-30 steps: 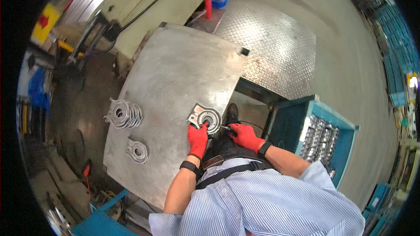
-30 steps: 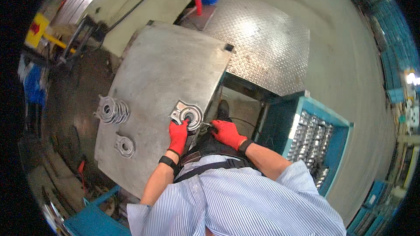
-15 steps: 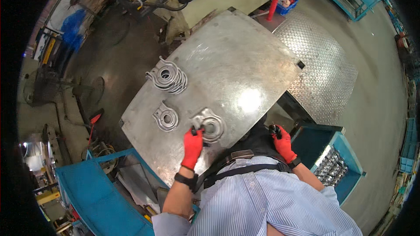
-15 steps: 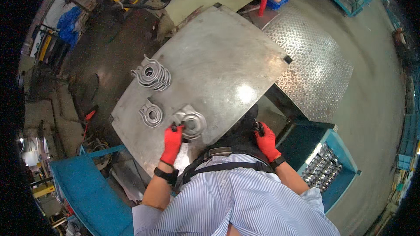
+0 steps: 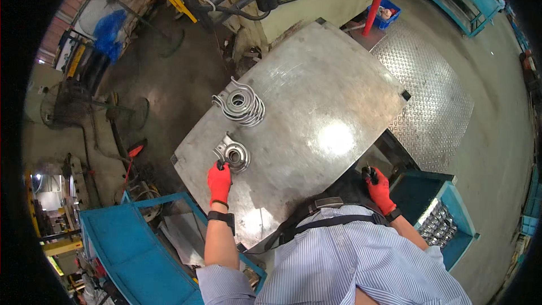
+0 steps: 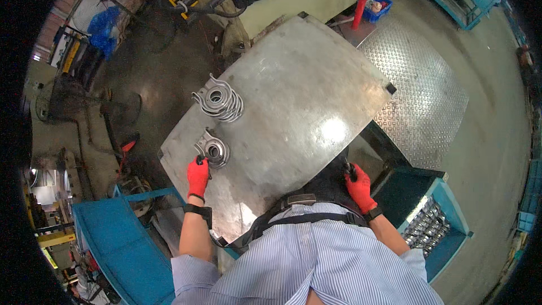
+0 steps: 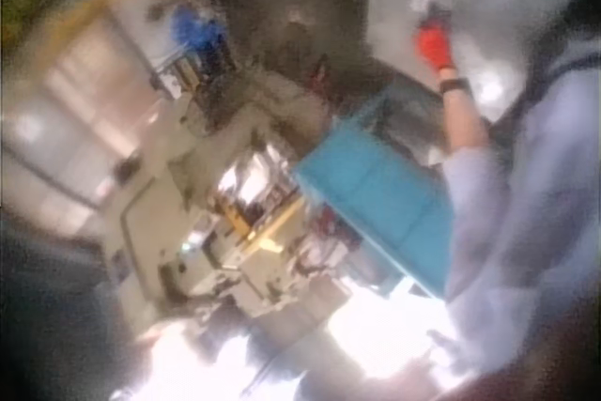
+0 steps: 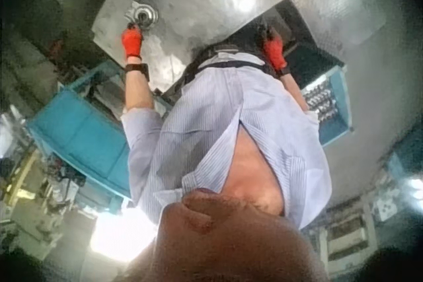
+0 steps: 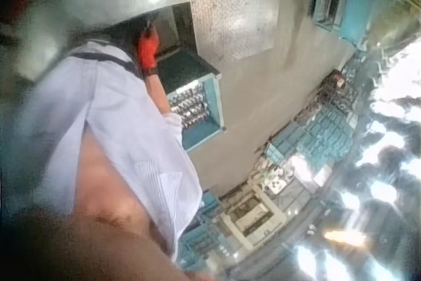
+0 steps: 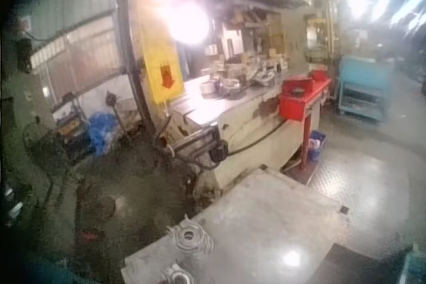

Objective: Using an air screwdriver to assemble metal components on a workbench in an industrial setting.

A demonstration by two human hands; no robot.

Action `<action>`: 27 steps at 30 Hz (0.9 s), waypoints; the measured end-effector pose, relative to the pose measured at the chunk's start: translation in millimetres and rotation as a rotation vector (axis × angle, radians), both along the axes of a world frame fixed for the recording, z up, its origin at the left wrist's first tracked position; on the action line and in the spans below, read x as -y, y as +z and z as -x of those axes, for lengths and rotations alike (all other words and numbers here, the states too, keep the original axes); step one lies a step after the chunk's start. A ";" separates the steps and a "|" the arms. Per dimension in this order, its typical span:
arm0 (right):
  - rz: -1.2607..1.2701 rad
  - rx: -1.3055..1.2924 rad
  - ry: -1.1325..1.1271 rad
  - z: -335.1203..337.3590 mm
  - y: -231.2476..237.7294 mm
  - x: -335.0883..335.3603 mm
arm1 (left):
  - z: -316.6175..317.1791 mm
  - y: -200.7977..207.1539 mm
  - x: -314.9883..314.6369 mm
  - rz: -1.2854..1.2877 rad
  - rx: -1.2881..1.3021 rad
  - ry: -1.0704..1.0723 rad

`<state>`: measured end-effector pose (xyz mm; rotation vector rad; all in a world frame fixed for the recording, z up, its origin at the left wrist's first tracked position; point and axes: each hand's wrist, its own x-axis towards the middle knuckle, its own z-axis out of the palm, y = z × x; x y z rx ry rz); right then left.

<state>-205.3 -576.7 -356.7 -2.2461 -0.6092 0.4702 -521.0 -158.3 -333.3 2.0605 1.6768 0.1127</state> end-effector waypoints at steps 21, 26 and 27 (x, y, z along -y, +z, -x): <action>-0.007 -0.075 -0.088 -48.4 23.3 12.5 | -207.8 201.2 26.2 -0.228 0.407 -0.349; -0.066 -0.081 -0.226 -100.9 30.7 27.7 | -337.1 272.8 23.2 -0.183 0.628 -0.451; -0.060 -0.069 -0.248 -111.5 33.3 31.5 | -361.6 283.2 19.6 -0.177 0.666 -0.459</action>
